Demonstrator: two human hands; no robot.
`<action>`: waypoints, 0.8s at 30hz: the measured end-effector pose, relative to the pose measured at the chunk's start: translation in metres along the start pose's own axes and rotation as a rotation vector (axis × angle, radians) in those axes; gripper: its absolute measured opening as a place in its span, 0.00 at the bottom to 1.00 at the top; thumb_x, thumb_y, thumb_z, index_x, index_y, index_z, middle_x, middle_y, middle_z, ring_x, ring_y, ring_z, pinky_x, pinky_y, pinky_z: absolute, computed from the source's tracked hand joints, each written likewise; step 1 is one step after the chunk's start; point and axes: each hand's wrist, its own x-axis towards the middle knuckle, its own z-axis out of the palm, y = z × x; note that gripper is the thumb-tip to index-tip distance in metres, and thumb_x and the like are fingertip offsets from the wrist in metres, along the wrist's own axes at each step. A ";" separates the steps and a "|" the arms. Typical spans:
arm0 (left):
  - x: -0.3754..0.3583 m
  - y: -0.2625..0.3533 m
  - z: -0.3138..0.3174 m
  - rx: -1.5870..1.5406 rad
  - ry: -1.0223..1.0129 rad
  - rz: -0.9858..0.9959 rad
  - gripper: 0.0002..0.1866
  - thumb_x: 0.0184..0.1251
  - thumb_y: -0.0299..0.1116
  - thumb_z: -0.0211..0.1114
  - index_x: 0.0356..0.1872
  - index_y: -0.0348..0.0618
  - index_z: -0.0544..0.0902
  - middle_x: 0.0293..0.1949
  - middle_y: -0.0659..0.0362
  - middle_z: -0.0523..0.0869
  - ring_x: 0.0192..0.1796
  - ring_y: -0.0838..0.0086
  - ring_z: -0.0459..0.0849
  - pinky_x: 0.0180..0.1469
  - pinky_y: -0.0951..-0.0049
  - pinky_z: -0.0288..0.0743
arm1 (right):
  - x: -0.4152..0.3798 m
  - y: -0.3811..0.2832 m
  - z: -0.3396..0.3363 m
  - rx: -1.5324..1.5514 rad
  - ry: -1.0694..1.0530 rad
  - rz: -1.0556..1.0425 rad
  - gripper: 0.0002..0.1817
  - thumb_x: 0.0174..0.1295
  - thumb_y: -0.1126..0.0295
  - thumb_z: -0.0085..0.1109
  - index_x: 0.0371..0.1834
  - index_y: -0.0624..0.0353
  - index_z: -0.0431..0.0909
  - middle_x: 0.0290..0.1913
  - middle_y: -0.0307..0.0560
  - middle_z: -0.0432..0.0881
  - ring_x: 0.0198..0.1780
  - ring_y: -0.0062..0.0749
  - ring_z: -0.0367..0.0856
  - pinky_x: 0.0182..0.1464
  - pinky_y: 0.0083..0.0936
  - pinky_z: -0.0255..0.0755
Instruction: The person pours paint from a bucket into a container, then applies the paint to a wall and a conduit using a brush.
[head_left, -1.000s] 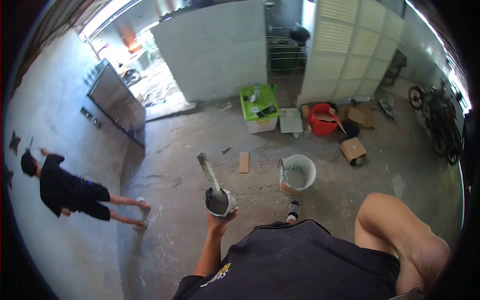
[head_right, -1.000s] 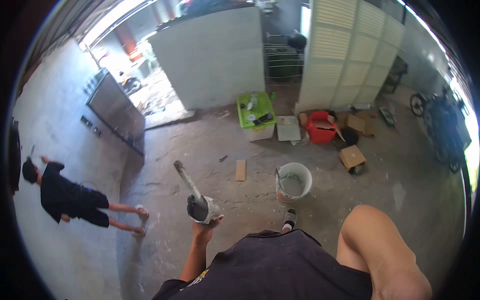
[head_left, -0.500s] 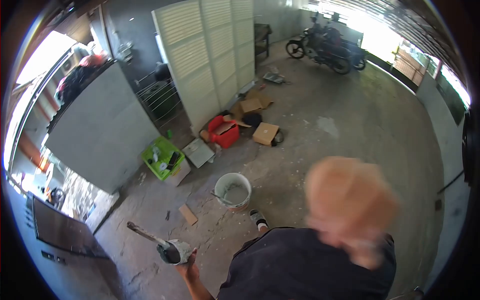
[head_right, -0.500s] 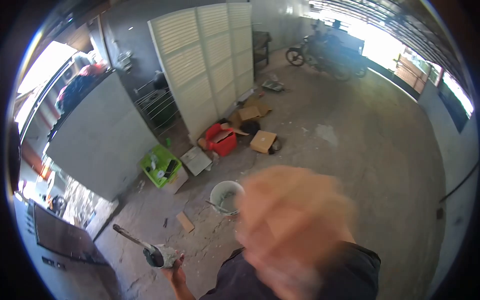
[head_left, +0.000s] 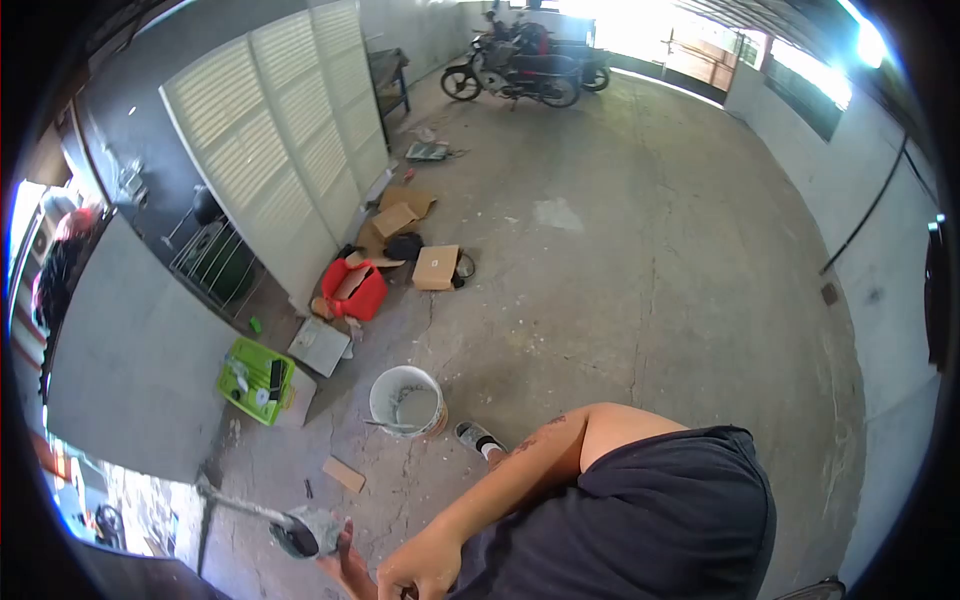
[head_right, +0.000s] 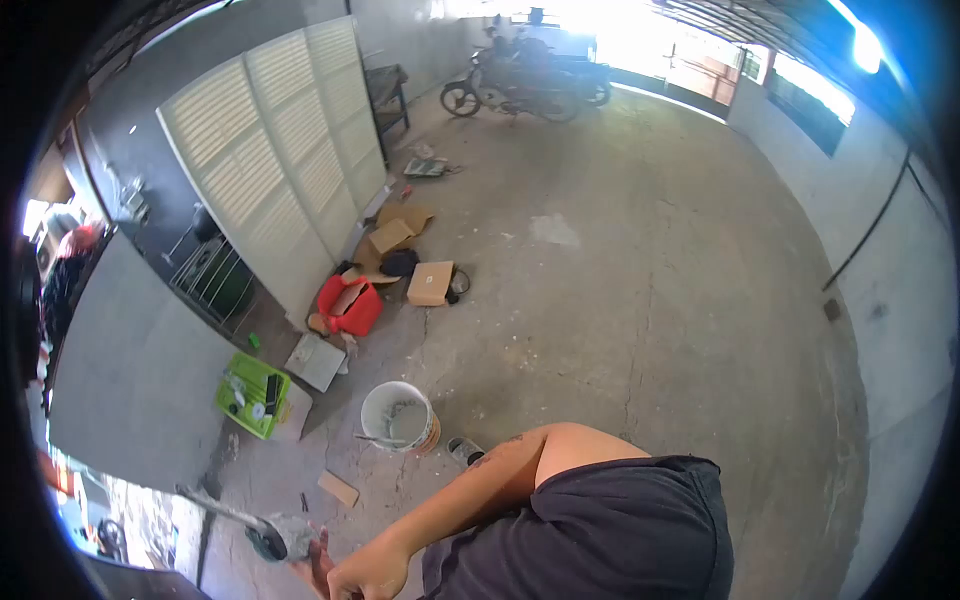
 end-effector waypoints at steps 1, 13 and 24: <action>-0.009 0.004 -0.004 -0.002 0.049 0.014 0.37 0.55 0.26 0.79 0.68 0.39 0.75 0.60 0.53 0.82 0.62 0.57 0.82 0.59 0.47 0.82 | 0.006 0.006 0.001 0.041 -0.015 -0.043 0.17 0.70 0.64 0.68 0.55 0.63 0.86 0.40 0.41 0.88 0.42 0.29 0.85 0.46 0.22 0.80; 0.069 0.065 0.048 0.200 -0.237 0.085 0.63 0.35 0.34 0.93 0.77 0.48 0.62 0.67 0.58 0.75 0.72 0.71 0.70 0.74 0.64 0.64 | 0.060 -0.024 -0.022 0.210 -0.039 -0.127 0.05 0.70 0.76 0.66 0.39 0.68 0.83 0.38 0.53 0.86 0.43 0.44 0.88 0.48 0.37 0.82; 0.054 0.076 0.035 0.102 -0.231 0.160 0.60 0.35 0.34 0.92 0.73 0.41 0.63 0.63 0.53 0.78 0.68 0.65 0.76 0.73 0.63 0.68 | 0.058 -0.040 0.006 1.093 0.061 -0.006 0.13 0.71 0.69 0.65 0.45 0.73 0.83 0.37 0.65 0.86 0.34 0.43 0.86 0.34 0.38 0.82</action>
